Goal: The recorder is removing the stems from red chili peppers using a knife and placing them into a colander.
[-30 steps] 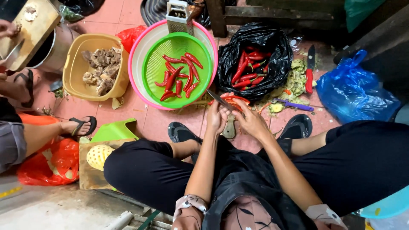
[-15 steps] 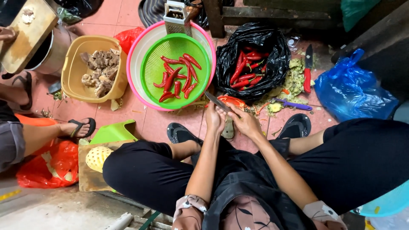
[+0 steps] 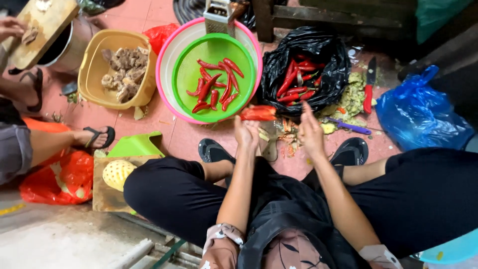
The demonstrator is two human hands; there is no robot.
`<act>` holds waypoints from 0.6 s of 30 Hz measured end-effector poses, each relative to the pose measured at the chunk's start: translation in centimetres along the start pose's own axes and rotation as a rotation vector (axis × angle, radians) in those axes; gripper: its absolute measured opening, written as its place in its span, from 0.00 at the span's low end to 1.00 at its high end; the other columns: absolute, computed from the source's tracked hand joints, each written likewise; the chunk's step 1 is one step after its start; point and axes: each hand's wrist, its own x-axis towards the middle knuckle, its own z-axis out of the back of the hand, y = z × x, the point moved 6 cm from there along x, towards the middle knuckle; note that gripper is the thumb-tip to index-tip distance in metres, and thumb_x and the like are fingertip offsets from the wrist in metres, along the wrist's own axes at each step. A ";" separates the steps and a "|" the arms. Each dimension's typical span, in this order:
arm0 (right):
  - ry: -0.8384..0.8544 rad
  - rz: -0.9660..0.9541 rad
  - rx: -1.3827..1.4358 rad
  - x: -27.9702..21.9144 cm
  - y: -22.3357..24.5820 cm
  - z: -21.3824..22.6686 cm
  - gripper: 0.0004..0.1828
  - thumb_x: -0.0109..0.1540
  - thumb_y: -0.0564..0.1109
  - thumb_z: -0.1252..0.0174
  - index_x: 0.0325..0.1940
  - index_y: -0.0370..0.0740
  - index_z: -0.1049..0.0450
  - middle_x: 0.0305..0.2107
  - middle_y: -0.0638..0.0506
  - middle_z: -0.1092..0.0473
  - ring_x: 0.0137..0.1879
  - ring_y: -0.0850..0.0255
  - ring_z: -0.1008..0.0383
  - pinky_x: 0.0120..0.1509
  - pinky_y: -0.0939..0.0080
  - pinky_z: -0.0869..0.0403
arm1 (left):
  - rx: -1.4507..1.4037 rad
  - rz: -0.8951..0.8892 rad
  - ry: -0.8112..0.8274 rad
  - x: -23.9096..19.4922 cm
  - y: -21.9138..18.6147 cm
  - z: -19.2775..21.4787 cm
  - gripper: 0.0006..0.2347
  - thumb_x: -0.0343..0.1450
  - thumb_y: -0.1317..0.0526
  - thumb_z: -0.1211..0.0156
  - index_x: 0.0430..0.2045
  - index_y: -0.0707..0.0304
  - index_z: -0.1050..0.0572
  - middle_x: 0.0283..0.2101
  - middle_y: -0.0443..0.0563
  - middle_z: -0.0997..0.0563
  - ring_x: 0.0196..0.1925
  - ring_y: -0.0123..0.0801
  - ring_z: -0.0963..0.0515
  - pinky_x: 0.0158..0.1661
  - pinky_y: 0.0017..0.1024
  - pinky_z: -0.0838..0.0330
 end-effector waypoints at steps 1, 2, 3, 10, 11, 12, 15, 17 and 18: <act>0.009 -0.011 -0.004 0.3 -0.8 0.4 0.23 0.75 0.51 0.59 0.76 0.56 0.39 0.15 0.60 0.43 0.17 0.72 0.45 0.19 0.80 0.44 | -0.003 -0.004 -0.014 1.8 -1.4 0.6 0.23 0.81 0.47 0.58 0.60 0.67 0.30 0.64 0.67 0.30 0.70 0.60 0.36 0.69 0.60 0.48; 0.009 -0.040 0.013 0.7 -1.8 1.0 0.24 0.75 0.52 0.58 0.76 0.53 0.40 0.16 0.58 0.44 0.16 0.72 0.45 0.16 0.78 0.45 | -0.049 -0.126 -0.054 3.6 -3.5 1.4 0.19 0.80 0.48 0.55 0.54 0.62 0.26 0.55 0.59 0.24 0.61 0.52 0.27 0.64 0.56 0.39; 0.004 -0.069 0.033 0.9 -2.8 1.6 0.25 0.75 0.53 0.57 0.76 0.49 0.41 0.16 0.56 0.44 0.15 0.72 0.45 0.14 0.76 0.47 | -0.089 -0.246 -0.092 5.3 -5.4 2.3 0.15 0.79 0.49 0.51 0.49 0.57 0.22 0.46 0.52 0.18 0.53 0.45 0.19 0.60 0.52 0.29; 0.310 -0.269 -0.765 -1.6 -4.2 1.8 0.41 0.67 0.73 0.55 0.76 0.47 0.40 0.67 0.30 0.41 0.72 0.34 0.42 0.76 0.35 0.44 | 0.151 -0.409 -0.064 8.3 -17.6 -6.2 0.19 0.73 0.46 0.36 0.49 0.57 0.29 0.44 0.57 0.24 0.47 0.51 0.21 0.48 0.53 0.23; 0.256 -0.334 -0.855 -0.8 -5.9 3.1 0.45 0.60 0.77 0.47 0.75 0.55 0.39 0.62 0.36 0.34 0.68 0.40 0.35 0.72 0.40 0.38 | 0.260 -0.422 -0.085 8.9 -17.9 -6.8 0.29 0.73 0.46 0.35 0.61 0.44 0.48 0.62 0.53 0.47 0.62 0.57 0.38 0.55 0.66 0.48; 0.200 -0.400 -0.945 0.0 -7.5 4.3 0.49 0.54 0.81 0.40 0.74 0.62 0.38 0.57 0.42 0.27 0.64 0.46 0.28 0.68 0.44 0.31 | 0.368 -0.435 -0.105 9.7 -18.2 -7.4 0.43 0.73 0.47 0.34 0.74 0.31 0.66 0.79 0.48 0.69 0.77 0.62 0.54 0.62 0.78 0.73; -0.057 0.173 -0.835 -0.1 -6.7 5.9 0.14 0.68 0.56 0.38 0.32 0.49 0.19 0.20 0.47 0.26 0.34 0.51 0.21 0.39 0.56 0.25 | 0.305 -0.465 0.118 5.9 -15.6 -11.5 0.34 0.80 0.59 0.47 0.77 0.48 0.63 0.77 0.59 0.46 0.79 0.56 0.51 0.70 0.65 0.59; -0.069 0.068 -0.811 1.1 -5.2 6.1 0.13 0.66 0.53 0.43 0.37 0.45 0.18 0.25 0.47 0.24 0.32 0.51 0.23 0.37 0.56 0.27 | 0.716 -0.512 0.066 2.6 -14.7 -16.0 0.23 0.76 0.54 0.48 0.65 0.52 0.44 0.55 0.54 0.34 0.55 0.43 0.39 0.50 0.46 0.46; -0.079 -0.030 -0.787 1.7 -4.5 6.4 0.16 0.65 0.51 0.47 0.42 0.42 0.17 0.29 0.48 0.22 0.30 0.51 0.26 0.36 0.56 0.29 | 1.124 -0.549 0.014 1.0 -14.2 -18.6 0.19 0.72 0.48 0.49 0.54 0.54 0.25 0.32 0.48 0.22 0.30 0.29 0.27 0.30 0.27 0.33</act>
